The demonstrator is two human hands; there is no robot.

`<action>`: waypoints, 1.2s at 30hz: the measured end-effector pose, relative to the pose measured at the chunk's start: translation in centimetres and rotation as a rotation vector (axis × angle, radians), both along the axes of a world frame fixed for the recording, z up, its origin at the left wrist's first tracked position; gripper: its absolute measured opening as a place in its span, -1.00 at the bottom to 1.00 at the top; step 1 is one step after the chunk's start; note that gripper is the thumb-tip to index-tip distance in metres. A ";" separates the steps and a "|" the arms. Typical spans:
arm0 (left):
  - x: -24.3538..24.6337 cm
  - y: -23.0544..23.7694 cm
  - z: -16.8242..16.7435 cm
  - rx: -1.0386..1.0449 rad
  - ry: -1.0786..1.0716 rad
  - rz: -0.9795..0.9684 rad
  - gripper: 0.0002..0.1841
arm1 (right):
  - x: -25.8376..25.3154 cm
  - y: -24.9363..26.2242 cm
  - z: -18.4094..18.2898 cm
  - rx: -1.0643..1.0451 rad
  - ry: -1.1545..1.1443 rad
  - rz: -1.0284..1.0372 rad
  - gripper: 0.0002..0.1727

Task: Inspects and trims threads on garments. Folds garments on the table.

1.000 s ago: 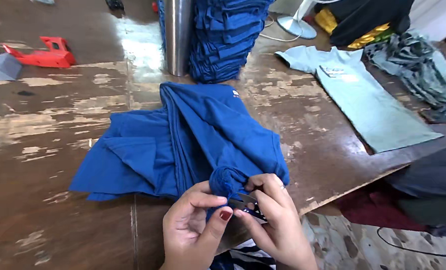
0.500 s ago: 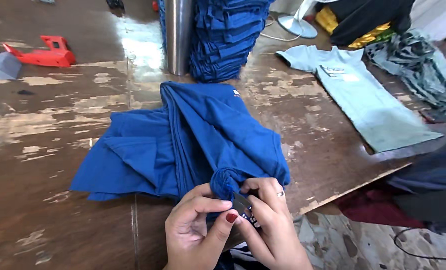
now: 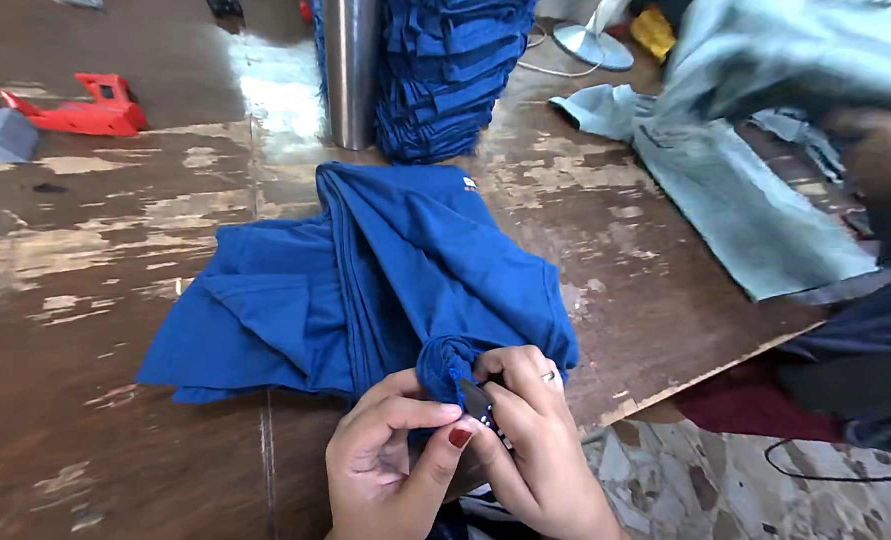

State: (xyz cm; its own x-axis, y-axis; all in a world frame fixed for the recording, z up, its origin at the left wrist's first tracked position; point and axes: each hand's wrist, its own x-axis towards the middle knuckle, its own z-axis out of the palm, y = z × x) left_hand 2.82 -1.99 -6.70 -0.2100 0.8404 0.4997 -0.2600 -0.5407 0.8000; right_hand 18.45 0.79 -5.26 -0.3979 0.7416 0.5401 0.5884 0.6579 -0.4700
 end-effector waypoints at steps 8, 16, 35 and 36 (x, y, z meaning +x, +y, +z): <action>-0.6 -0.1 0.0 0.028 0.074 -0.019 -0.87 | 0.3 -0.1 0.1 -0.019 0.028 0.022 -0.48; -0.7 -0.2 -0.1 0.034 0.123 0.020 -0.87 | 0.1 0.1 0.3 -0.011 -0.009 0.016 -0.46; -0.4 0.0 -0.1 0.008 0.010 0.085 -0.89 | 1.0 -0.2 -0.2 0.021 -0.005 0.042 -0.53; -0.5 -0.1 -0.1 0.011 0.027 0.080 -0.88 | 0.7 -0.1 -0.1 0.025 -0.011 0.036 -0.53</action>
